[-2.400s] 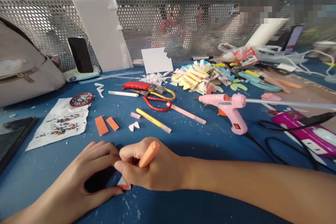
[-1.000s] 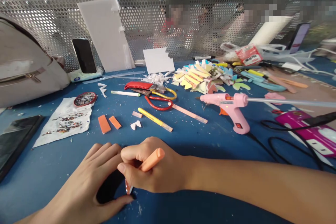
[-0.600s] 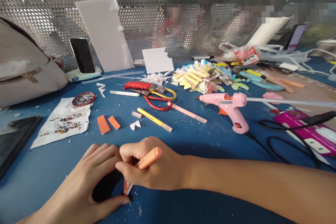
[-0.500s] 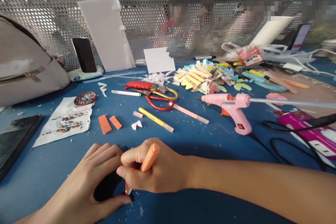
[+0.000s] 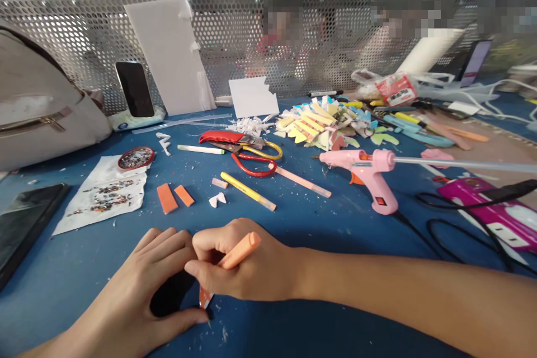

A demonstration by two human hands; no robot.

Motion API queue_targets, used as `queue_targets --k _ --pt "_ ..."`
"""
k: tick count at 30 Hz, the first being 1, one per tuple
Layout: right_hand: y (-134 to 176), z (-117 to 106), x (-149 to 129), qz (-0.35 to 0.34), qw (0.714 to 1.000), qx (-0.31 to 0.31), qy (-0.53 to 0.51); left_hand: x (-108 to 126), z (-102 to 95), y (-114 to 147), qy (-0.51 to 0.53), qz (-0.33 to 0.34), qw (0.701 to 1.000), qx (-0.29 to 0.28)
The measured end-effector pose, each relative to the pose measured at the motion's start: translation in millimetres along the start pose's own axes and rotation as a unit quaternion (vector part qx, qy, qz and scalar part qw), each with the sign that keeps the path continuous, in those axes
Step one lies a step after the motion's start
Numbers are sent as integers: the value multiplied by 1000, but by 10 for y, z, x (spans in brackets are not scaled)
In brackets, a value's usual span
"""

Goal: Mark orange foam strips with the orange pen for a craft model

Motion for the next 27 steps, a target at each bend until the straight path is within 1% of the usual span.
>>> queue_targets --k 3,6,9,12,16,19,23,27 --pt "-3 5 -7 4 1000 -8 17 -6 4 -1 -1 -1 1000 3" --pt "-4 1 -16 8 1000 -2 4 -6 10 -2 -2 3 1000 7" --pt "0 2 -20 -3 1000 -7 17 -4 8 -10 -4 9 1000 10" --pt "9 11 -5 8 1000 -12 -2 2 -7 -22 -7 16 1000 12" --pt "16 23 3 -6 999 -13 32 9 -16 -15 -13 26 999 18" --pt "15 21 11 8 1000 -5 26 1 3 11 -14 40 999 27" --pt "13 25 12 -12 999 -20 28 -25 18 40 -19 52 998 32" --pt "18 29 27 -11 999 -6 39 -30 -1 59 -24 68 997 31"
Point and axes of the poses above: each hand's wrist, its own y-axis away from the middle knuckle, its own z-axis out of the palm, x = y × z, the point moved 2 cm from there along -y, towards the middle knuckle, and after that the axes turned 2 degrees about y, right-handed, at the moved point
